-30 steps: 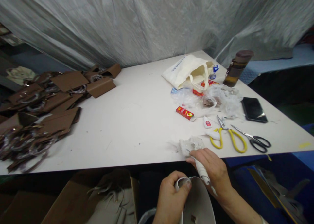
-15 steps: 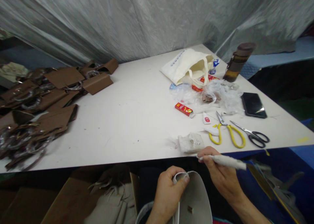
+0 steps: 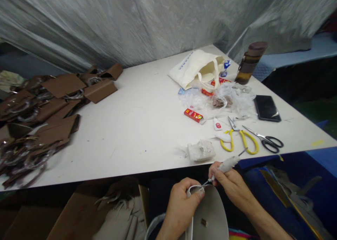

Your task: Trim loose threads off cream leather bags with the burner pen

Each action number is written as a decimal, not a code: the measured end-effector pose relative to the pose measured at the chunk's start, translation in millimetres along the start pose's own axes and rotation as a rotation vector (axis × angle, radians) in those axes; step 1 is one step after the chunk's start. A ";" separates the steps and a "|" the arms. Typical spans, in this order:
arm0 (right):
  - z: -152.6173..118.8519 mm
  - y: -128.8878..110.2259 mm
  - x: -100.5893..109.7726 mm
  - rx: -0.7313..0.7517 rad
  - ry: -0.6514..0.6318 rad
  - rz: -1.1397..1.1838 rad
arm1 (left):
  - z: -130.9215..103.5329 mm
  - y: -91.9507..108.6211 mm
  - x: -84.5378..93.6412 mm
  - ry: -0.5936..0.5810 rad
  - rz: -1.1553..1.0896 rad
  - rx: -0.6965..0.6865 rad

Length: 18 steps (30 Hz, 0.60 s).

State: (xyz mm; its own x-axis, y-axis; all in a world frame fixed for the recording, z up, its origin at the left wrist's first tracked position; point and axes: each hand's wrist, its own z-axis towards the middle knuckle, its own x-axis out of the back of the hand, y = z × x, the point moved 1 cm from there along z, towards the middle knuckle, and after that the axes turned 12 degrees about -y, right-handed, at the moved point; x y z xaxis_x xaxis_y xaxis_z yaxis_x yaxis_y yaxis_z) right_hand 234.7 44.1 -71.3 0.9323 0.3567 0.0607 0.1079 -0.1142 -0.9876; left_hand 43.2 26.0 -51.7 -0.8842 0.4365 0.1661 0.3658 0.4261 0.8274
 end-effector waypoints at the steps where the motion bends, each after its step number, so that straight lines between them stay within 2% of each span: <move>1: -0.2 -0.1 0.2 -0.002 -0.002 -0.002 | 0.1 -0.1 -0.2 0.000 0.001 -0.004; 11: 0.2 -8.6 -1.2 0.002 -0.058 -0.044 | -2.3 1.0 -2.5 -0.008 -0.055 -0.036; 18: -2.3 -10.5 -1.3 0.043 -0.100 -0.107 | 3.1 -11.2 0.0 -0.029 -0.192 -0.038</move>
State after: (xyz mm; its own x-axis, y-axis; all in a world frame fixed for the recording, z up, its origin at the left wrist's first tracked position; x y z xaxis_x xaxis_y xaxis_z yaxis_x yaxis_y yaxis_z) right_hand 233.2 42.8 -60.7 0.8770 0.4553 0.1533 0.1880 -0.0316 -0.9817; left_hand 40.0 23.7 -62.6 -0.9276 0.3735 -0.0117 0.1797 0.4733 0.8624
